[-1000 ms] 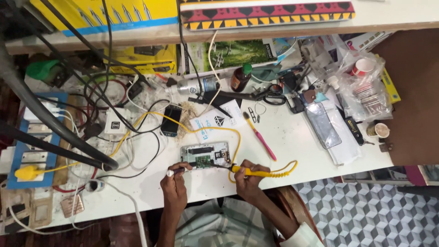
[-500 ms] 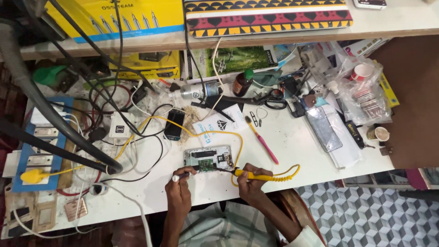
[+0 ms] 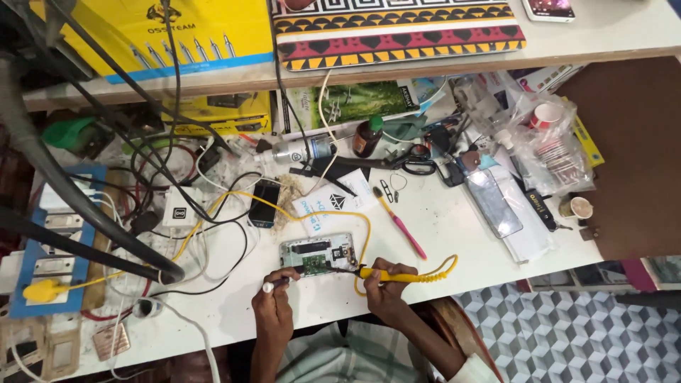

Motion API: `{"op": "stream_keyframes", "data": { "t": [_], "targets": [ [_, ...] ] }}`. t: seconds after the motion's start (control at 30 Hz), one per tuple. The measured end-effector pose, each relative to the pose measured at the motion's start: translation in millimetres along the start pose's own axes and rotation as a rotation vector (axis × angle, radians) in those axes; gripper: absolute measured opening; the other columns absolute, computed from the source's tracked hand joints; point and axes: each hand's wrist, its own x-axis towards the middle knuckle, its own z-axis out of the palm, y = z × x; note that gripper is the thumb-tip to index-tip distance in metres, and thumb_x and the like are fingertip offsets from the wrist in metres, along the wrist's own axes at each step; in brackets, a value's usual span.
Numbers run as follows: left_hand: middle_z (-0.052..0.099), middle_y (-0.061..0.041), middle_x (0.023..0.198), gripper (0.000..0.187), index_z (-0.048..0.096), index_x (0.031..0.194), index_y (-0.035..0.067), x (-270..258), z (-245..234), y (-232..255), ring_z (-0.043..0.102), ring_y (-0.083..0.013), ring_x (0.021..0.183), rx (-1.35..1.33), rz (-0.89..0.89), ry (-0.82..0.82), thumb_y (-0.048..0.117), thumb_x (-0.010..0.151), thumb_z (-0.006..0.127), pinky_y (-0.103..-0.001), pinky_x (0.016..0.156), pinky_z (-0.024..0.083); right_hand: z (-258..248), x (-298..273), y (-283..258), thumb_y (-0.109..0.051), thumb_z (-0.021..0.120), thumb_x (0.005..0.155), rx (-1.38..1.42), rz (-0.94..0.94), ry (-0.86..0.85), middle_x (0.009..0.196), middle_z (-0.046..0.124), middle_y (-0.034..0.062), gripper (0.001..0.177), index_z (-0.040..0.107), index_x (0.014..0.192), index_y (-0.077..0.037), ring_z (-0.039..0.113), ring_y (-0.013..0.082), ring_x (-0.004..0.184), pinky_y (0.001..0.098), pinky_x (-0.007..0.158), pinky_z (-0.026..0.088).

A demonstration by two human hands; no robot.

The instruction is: The person uses a soldering iron and solder wire to reflow or attach components on a small circuit board. They hold the board steady with one hand while applying heat and solder with the other, working across multiple points on the board.

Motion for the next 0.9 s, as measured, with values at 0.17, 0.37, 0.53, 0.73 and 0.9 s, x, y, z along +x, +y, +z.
{"op": "stream_keyframes", "data": {
  "t": [0.17,0.37,0.53,0.73,0.9],
  "targets": [
    [0.074,-0.013,0.105,0.019,0.058,0.103,-0.007,0.2,-0.1,1.7,0.068,-0.0189,0.081,0.042,0.075,0.0,-0.003,0.103,0.039,-0.03,0.073,0.053,-1.9,1.0,-0.5,0.008,0.048,0.096,-0.172,-0.114,-0.013,0.089,0.04,0.0071,0.034,0.019,0.108,-0.006,0.042,0.0118,0.07,0.0241,0.068,0.04],
    [0.075,-0.011,0.103,0.022,0.059,0.104,-0.005,3.9,-0.2,8.9,0.059,-0.0135,0.067,-0.051,-0.075,0.011,-0.002,0.1,0.038,-0.029,0.061,0.048,0.7,9.6,-4.9,0.006,0.048,0.097,-0.085,-0.036,0.006,0.083,0.044,0.0037,0.034,0.018,0.105,-0.007,0.043,0.0101,0.068,0.025,0.068,0.039],
    [0.076,-0.011,0.102,0.02,0.061,0.1,-0.004,-3.5,-1.8,0.6,0.056,-0.0137,0.064,0.031,-0.119,0.012,-0.003,0.099,0.041,-0.029,0.06,0.046,-11.0,4.9,-12.3,0.002,0.044,0.09,-0.879,-0.385,-0.051,0.082,0.05,0.0096,0.029,0.022,0.108,-0.002,0.044,0.0207,0.069,0.0357,0.067,0.036],
    [0.074,-0.014,0.102,0.022,0.061,0.106,-0.005,8.5,1.6,5.1,0.067,-0.0209,0.079,-0.06,-0.086,0.008,-0.004,0.097,0.041,-0.031,0.073,0.054,-2.1,12.9,-7.6,0.006,0.045,0.098,-0.213,-0.021,0.004,0.085,0.045,0.0054,0.033,0.016,0.108,-0.006,0.045,0.0117,0.067,0.0235,0.067,0.038],
    [0.075,-0.015,0.105,0.018,0.06,0.102,-0.004,11.8,-1.1,2.8,0.074,-0.0259,0.09,-0.048,0.04,-0.008,-0.007,0.097,0.043,-0.033,0.079,0.059,-0.9,14.0,-6.1,0.007,0.045,0.095,-0.311,-0.091,0.03,0.087,0.041,0.0085,0.036,0.017,0.116,-0.002,0.044,0.0096,0.069,0.0244,0.065,0.038]
  ]
}}
